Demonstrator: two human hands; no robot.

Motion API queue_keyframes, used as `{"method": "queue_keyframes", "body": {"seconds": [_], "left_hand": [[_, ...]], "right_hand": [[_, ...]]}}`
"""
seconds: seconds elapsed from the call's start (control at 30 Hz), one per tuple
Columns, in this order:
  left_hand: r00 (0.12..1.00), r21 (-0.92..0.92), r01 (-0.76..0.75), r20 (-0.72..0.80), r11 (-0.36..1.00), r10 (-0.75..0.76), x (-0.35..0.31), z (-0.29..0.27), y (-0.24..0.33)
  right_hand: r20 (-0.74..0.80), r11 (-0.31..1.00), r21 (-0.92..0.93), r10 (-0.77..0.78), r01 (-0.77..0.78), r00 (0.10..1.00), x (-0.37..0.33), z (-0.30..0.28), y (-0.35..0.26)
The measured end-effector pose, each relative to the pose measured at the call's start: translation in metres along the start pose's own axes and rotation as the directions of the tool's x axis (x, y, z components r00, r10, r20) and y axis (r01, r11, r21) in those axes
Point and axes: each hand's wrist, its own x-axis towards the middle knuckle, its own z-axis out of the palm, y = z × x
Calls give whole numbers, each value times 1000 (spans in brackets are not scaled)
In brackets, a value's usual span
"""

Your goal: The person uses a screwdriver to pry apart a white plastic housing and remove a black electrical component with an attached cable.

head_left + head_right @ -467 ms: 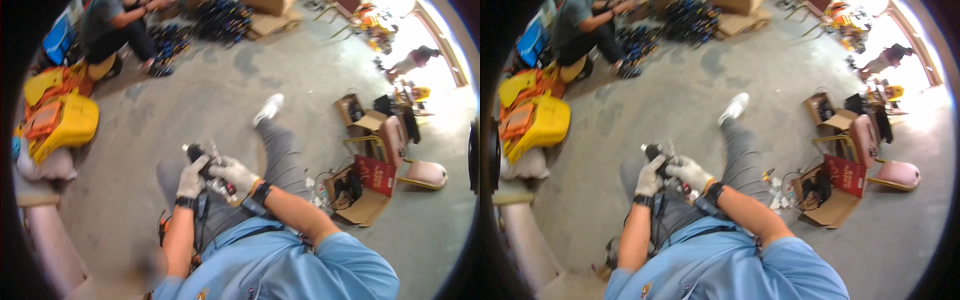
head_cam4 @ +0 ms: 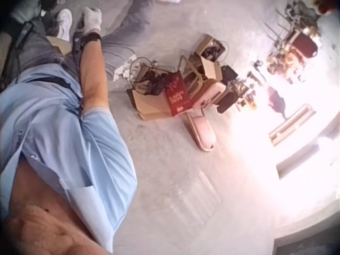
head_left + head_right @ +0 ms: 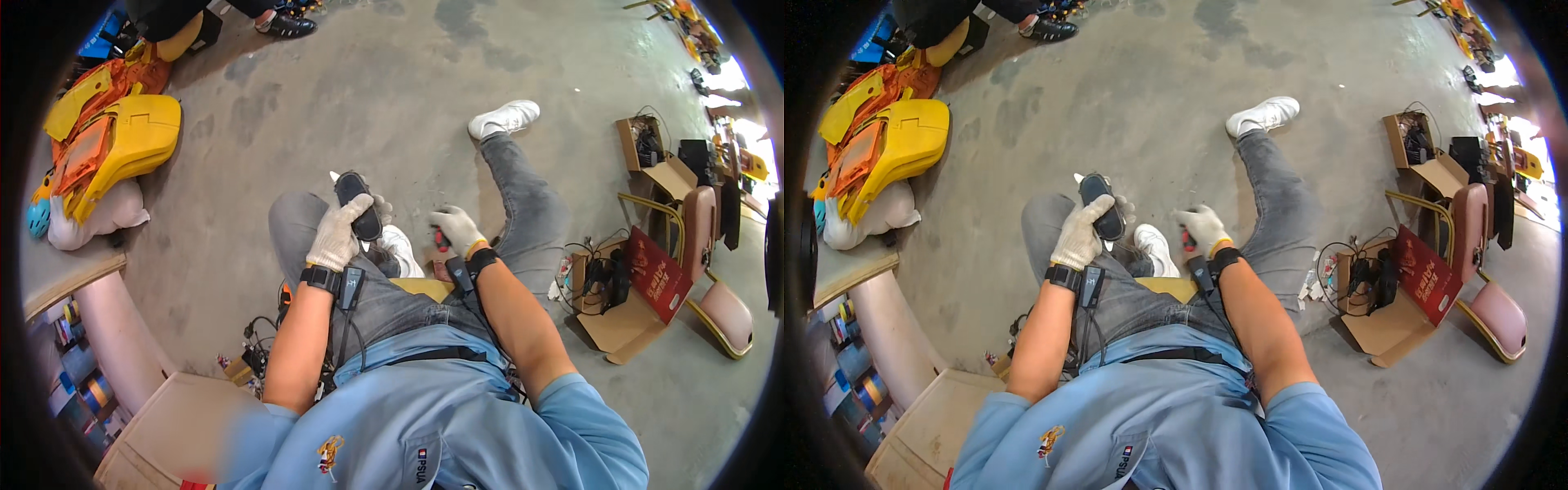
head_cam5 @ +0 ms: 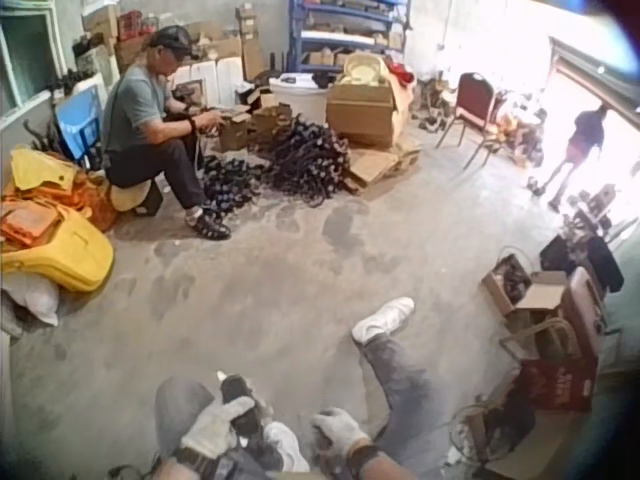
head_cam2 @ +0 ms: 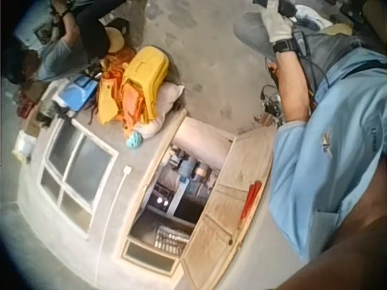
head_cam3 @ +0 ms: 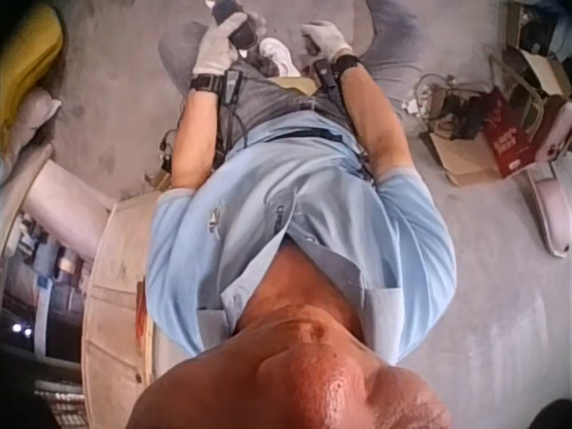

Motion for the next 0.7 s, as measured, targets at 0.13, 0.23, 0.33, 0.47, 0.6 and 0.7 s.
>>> {"method": "queue_keyframes", "body": {"seconds": [0.13, 0.23, 0.33, 0.47, 0.6, 0.7], "left_hand": [[993, 53, 108, -58, 993, -105, 1, 6, 2], [985, 71, 163, -67, 984, -158, 2, 7, 4], [983, 43, 177, -48, 983, -174, 14, 13, -5], [987, 102, 160, -43, 982, -157, 9, 5, -1], [983, 83, 183, -35, 980, -181, 11, 14, -1], [983, 119, 181, 14, 976, -184, 12, 14, 3]], "right_hand": [[-272, 936, -332, 25, -118, 962, 51, -22, 34], [-279, 933, -340, 19, -117, 960, 68, -16, 45], [-220, 890, -414, 107, -193, 970, 93, -37, 78], [-213, 854, -467, 144, -230, 966, 105, -26, 87], [-232, 829, -497, 158, -257, 960, 128, -40, 102], [-230, 817, -545, 70, -188, 971, 134, -45, 112]]}}
